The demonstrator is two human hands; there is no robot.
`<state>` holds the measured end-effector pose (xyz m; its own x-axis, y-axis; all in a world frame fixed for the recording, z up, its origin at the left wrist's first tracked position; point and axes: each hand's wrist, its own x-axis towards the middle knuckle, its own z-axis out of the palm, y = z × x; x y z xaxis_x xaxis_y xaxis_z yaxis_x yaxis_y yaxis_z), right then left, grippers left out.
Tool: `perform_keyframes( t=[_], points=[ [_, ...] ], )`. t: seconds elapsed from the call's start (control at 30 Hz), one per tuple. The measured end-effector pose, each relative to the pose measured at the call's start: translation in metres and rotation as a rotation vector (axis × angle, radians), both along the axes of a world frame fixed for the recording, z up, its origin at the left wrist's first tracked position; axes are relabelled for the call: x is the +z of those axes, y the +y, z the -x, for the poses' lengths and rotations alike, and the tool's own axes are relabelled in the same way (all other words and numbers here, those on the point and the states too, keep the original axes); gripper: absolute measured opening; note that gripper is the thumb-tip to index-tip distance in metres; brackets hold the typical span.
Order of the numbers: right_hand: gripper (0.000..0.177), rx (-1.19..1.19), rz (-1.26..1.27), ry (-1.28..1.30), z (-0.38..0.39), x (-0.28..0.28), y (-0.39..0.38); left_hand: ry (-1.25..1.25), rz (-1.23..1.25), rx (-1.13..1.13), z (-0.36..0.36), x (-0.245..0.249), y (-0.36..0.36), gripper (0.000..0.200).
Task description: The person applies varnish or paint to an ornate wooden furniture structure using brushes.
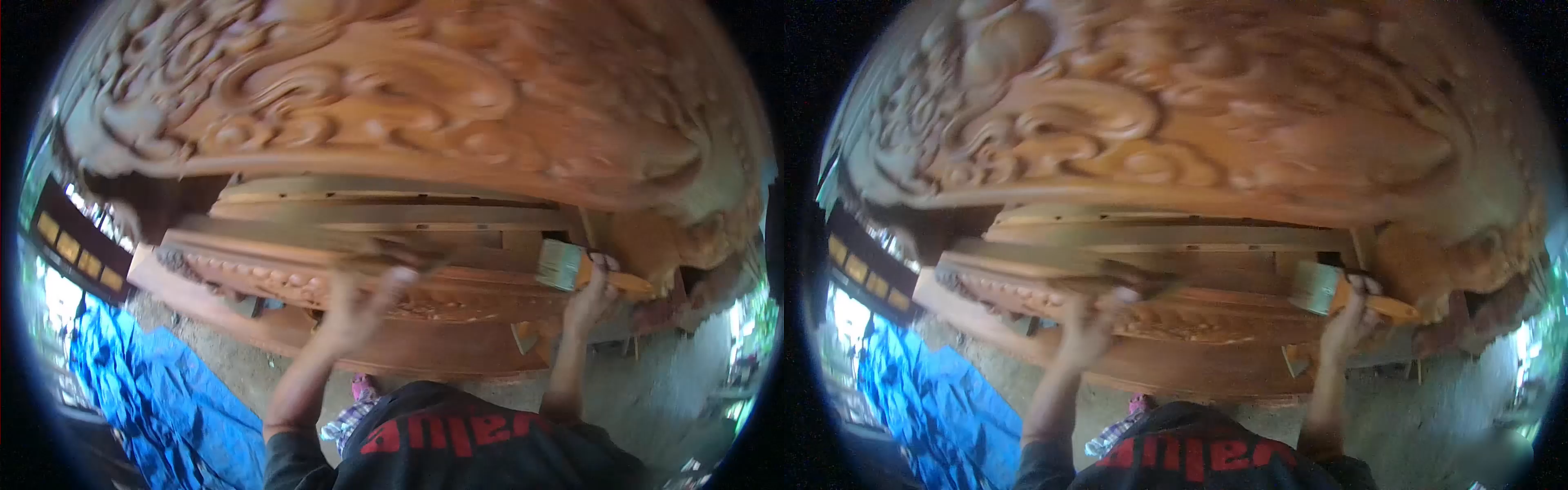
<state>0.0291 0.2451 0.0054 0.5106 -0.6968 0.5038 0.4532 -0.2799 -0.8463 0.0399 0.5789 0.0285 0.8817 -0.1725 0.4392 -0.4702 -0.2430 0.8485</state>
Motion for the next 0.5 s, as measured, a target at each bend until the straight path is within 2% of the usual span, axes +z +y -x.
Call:
perform_keyframes(
  t=[0.03,0.07,0.13,0.17,0.2,0.23,0.27,0.33,0.37,0.43,0.47,0.5],
  points=[
    [0.017,-0.039,0.029,0.016,0.005,0.006,0.015,0.179,0.349,0.016,-0.008,-0.004,0.004,0.024],
    [0.015,0.105,0.008,0.025,0.009,0.007,0.033,0.322,0.573,0.107,-0.011,0.013,0.002,0.026],
    [0.014,0.459,-0.037,0.052,0.012,-0.003,0.062,0.314,0.449,0.353,-0.031,0.008,0.003,0.028],
    [0.016,0.279,0.370,0.060,0.012,0.011,0.086,0.215,0.318,0.293,-0.040,-0.002,0.006,0.026],
    [0.019,0.447,0.465,0.113,0.012,0.004,0.086,0.201,0.087,0.260,-0.044,-0.006,0.009,0.025],
    [0.017,0.380,0.486,0.110,0.012,0.005,0.084,0.174,-0.143,0.230,-0.048,-0.011,0.009,0.024],
    [0.015,0.313,0.505,0.109,0.013,0.006,0.083,0.159,-0.151,0.182,-0.048,-0.018,0.005,0.024],
    [0.014,0.187,0.387,0.165,0.014,0.006,0.055,-0.178,-0.295,0.214,-0.050,-0.031,0.002,0.024],
    [0.013,0.113,0.305,0.250,0.021,0.009,0.030,-0.192,-0.294,0.188,-0.050,-0.036,0.003,0.024],
    [0.008,-0.250,0.613,0.257,0.034,0.023,-0.009,-0.181,-0.279,0.283,-0.049,-0.040,-0.001,0.024],
    [0.008,-0.264,0.617,0.253,0.037,0.025,-0.014,-0.188,-0.323,0.246,-0.047,-0.033,-0.001,0.024],
    [0.011,-0.418,0.825,0.274,0.040,0.027,-0.018,-0.196,-0.316,0.234,-0.048,-0.031,-0.003,0.024]
  ],
)
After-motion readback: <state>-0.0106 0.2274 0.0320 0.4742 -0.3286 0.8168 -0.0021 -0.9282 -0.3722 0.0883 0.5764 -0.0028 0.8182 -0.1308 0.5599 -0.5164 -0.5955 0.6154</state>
